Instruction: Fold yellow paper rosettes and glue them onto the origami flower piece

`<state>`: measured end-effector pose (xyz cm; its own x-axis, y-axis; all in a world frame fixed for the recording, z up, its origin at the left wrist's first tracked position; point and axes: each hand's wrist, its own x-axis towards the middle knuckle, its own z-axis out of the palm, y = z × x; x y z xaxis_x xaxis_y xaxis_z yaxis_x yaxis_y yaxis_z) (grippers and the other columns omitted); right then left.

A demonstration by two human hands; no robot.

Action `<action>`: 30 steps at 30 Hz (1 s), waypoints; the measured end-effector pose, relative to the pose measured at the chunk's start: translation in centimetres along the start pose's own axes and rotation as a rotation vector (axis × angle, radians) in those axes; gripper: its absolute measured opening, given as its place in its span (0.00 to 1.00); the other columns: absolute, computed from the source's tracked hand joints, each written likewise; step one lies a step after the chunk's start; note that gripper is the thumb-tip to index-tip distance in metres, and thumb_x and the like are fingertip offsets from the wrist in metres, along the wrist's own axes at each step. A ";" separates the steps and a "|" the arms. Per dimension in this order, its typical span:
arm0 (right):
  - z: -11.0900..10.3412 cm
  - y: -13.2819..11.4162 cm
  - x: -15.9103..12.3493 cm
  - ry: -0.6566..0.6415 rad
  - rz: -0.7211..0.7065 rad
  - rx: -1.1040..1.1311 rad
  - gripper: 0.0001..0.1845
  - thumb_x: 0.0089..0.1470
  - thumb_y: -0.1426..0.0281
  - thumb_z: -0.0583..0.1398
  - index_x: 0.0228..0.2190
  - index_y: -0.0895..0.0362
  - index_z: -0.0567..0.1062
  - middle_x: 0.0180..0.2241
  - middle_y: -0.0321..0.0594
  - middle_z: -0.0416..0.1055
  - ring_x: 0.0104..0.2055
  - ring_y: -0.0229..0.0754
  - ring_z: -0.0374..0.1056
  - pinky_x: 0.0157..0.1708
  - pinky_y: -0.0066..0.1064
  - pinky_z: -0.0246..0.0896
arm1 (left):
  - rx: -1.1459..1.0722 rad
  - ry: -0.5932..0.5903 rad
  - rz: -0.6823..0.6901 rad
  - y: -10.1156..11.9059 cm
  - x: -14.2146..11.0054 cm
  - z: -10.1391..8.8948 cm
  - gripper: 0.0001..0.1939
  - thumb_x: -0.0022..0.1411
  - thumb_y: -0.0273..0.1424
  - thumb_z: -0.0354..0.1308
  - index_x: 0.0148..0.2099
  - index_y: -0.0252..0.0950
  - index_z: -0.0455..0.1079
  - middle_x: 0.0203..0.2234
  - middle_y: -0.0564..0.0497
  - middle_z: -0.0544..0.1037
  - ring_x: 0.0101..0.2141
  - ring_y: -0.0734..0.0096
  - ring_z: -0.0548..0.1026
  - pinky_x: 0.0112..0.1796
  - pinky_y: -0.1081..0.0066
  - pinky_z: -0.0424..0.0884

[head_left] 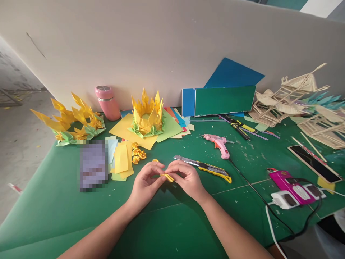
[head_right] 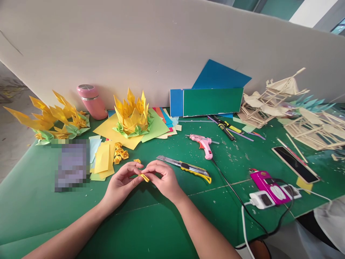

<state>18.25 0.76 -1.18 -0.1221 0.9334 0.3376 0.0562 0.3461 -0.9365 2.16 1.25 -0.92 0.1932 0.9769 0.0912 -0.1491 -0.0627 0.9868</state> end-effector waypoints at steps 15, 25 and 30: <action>0.1 0.2 0.0 0.023 0.194 0.128 0.13 0.50 0.58 0.63 0.27 0.55 0.76 0.26 0.36 0.74 0.28 0.37 0.70 0.29 0.28 0.69 | 0.190 0.035 0.165 0.2 0.2 -0.2 0.05 0.50 0.36 0.67 0.28 0.40 0.76 0.27 0.50 0.74 0.34 0.66 0.75 0.30 0.70 0.77; 0.2 -0.5 -0.1 0.038 -0.028 -0.035 0.04 0.53 0.66 0.63 0.29 0.53 0.77 0.28 0.38 0.73 0.32 0.39 0.70 0.33 0.30 0.68 | 0.246 0.006 0.334 0.1 0.1 -0.4 0.05 0.56 0.34 0.62 0.31 0.39 0.76 0.30 0.47 0.80 0.33 0.66 0.79 0.32 0.68 0.79; -0.1 -0.4 -0.1 -0.009 -0.080 -0.031 0.04 0.53 0.67 0.63 0.30 0.52 0.80 0.28 0.38 0.73 0.32 0.38 0.69 0.33 0.30 0.68 | 0.304 -0.015 0.413 0.2 0.1 -0.6 0.04 0.56 0.31 0.62 0.29 0.38 0.75 0.29 0.48 0.77 0.31 0.69 0.78 0.29 0.71 0.77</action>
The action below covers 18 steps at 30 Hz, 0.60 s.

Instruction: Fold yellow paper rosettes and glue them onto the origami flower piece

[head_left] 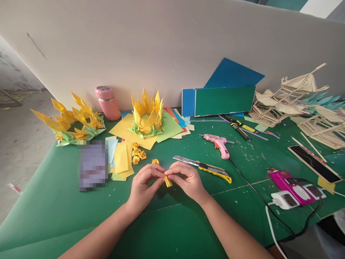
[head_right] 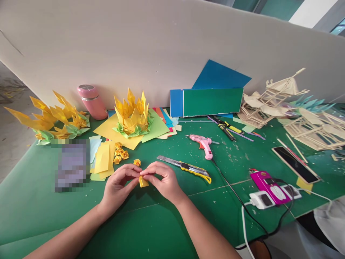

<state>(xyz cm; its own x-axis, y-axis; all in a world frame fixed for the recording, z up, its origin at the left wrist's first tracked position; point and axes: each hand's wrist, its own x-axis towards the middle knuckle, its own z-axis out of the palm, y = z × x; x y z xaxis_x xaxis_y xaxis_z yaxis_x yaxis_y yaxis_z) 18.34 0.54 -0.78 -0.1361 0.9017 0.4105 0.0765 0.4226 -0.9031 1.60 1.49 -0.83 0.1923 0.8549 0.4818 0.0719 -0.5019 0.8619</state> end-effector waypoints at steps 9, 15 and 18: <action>-0.1 -0.1 -0.2 -0.044 0.072 0.083 0.04 0.52 0.66 0.63 0.28 0.52 0.79 0.28 0.38 0.73 0.31 0.39 0.69 0.32 0.31 0.67 | 0.033 -0.036 -0.004 0.3 0.1 -0.1 0.08 0.57 0.35 0.61 0.27 0.39 0.73 0.26 0.49 0.74 0.30 0.68 0.74 0.29 0.70 0.74; 0.0 -0.3 -0.1 -0.037 0.031 0.111 0.05 0.53 0.67 0.63 0.27 0.53 0.75 0.28 0.37 0.69 0.33 0.39 0.67 0.33 0.30 0.65 | 0.044 -0.071 0.030 0.3 -0.1 -0.1 0.06 0.60 0.33 0.59 0.29 0.40 0.71 0.26 0.50 0.73 0.31 0.68 0.73 0.34 0.68 0.72; 0.0 -0.4 0.0 -0.055 0.013 0.132 0.06 0.55 0.66 0.62 0.27 0.54 0.73 0.29 0.37 0.68 0.34 0.39 0.66 0.36 0.31 0.64 | 0.015 -0.085 0.036 0.4 -0.1 0.0 0.05 0.60 0.32 0.58 0.31 0.40 0.70 0.26 0.51 0.73 0.32 0.68 0.72 0.34 0.69 0.72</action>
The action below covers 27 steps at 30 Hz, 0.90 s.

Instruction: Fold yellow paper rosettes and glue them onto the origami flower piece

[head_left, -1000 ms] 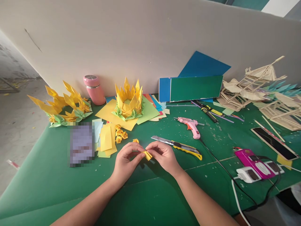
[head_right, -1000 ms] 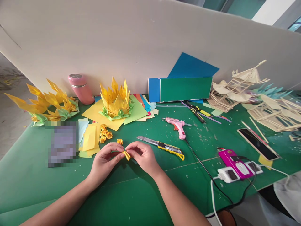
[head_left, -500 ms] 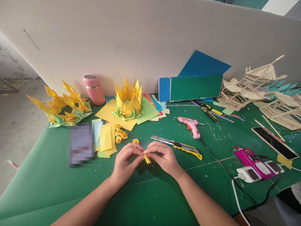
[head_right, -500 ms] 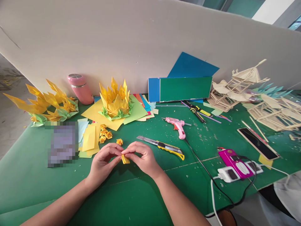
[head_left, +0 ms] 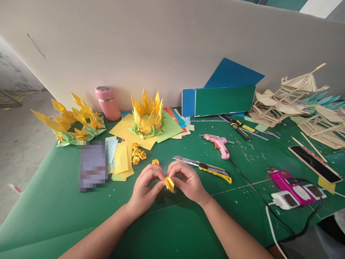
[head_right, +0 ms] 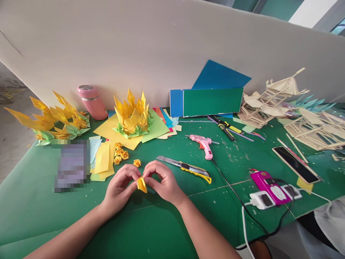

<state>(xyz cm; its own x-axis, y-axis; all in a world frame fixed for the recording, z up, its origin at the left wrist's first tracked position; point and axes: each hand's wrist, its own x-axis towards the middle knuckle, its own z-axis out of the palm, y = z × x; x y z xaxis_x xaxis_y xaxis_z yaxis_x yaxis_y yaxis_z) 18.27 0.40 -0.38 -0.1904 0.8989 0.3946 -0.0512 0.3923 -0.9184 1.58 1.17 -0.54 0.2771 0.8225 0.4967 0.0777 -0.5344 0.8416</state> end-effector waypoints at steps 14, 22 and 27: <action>0.1 -0.1 -0.3 0.019 -0.005 0.006 0.10 0.55 0.62 0.60 0.27 0.53 0.70 0.28 0.37 0.66 0.33 0.40 0.65 0.34 0.32 0.64 | -0.237 -0.011 -0.145 0.2 -0.3 0.0 0.06 0.56 0.34 0.63 0.33 0.38 0.70 0.29 0.49 0.73 0.29 0.69 0.73 0.29 0.71 0.73; 0.0 -0.1 -0.3 0.034 -0.125 -0.113 0.09 0.58 0.64 0.59 0.27 0.52 0.71 0.28 0.37 0.67 0.33 0.40 0.65 0.35 0.33 0.63 | -0.371 -0.096 -0.250 0.0 0.0 0.0 0.05 0.56 0.33 0.62 0.34 0.37 0.73 0.30 0.49 0.73 0.29 0.71 0.72 0.30 0.72 0.73; 0.2 -0.1 -0.2 0.043 -0.055 -0.050 0.11 0.57 0.61 0.58 0.27 0.53 0.70 0.29 0.38 0.67 0.34 0.41 0.65 0.36 0.33 0.64 | -0.300 -0.069 -0.173 0.0 -0.1 -0.1 0.04 0.57 0.32 0.61 0.32 0.38 0.73 0.32 0.47 0.73 0.32 0.69 0.73 0.32 0.70 0.73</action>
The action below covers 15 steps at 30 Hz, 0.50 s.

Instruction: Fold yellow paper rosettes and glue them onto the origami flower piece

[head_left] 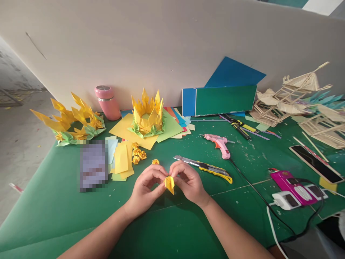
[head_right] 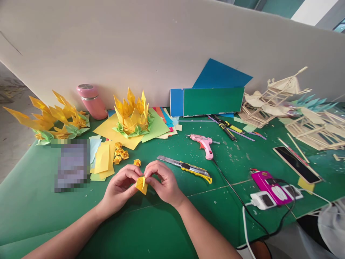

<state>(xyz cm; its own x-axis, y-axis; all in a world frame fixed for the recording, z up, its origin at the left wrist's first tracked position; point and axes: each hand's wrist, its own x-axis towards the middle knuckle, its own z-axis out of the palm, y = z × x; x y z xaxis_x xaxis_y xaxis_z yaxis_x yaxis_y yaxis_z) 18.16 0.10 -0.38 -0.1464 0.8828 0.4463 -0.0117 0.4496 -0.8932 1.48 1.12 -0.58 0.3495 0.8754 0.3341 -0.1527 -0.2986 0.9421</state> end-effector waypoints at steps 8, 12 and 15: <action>0.0 0.1 0.1 -0.024 0.193 0.166 0.15 0.52 0.56 0.61 0.25 0.54 0.68 0.28 0.37 0.65 0.32 0.39 0.64 0.34 0.31 0.64 | -0.122 0.010 -0.066 0.6 0.0 0.1 0.10 0.55 0.39 0.63 0.32 0.37 0.72 0.30 0.47 0.75 0.33 0.66 0.73 0.32 0.69 0.72; 0.0 0.1 0.2 -0.039 0.297 0.249 0.16 0.49 0.55 0.64 0.25 0.54 0.69 0.27 0.35 0.63 0.29 0.37 0.61 0.29 0.28 0.63 | -0.188 0.020 -0.158 0.9 0.1 0.3 0.11 0.55 0.39 0.63 0.32 0.37 0.71 0.29 0.49 0.72 0.31 0.69 0.71 0.31 0.72 0.71; 0.0 0.3 0.1 -0.048 0.354 0.318 0.15 0.46 0.57 0.66 0.26 0.55 0.70 0.27 0.34 0.64 0.28 0.35 0.62 0.28 0.26 0.63 | -0.229 0.009 -0.232 0.9 0.2 0.2 0.12 0.52 0.39 0.65 0.31 0.36 0.70 0.28 0.50 0.72 0.29 0.71 0.70 0.30 0.73 0.71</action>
<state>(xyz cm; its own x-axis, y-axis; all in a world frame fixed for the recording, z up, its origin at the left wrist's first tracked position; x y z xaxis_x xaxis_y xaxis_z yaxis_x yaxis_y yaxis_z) 18.19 0.34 -0.55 -0.2414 0.9635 0.1153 -0.2541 0.0519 -0.9658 1.65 0.97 0.38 0.3911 0.9138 0.1096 -0.2742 0.0020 0.9617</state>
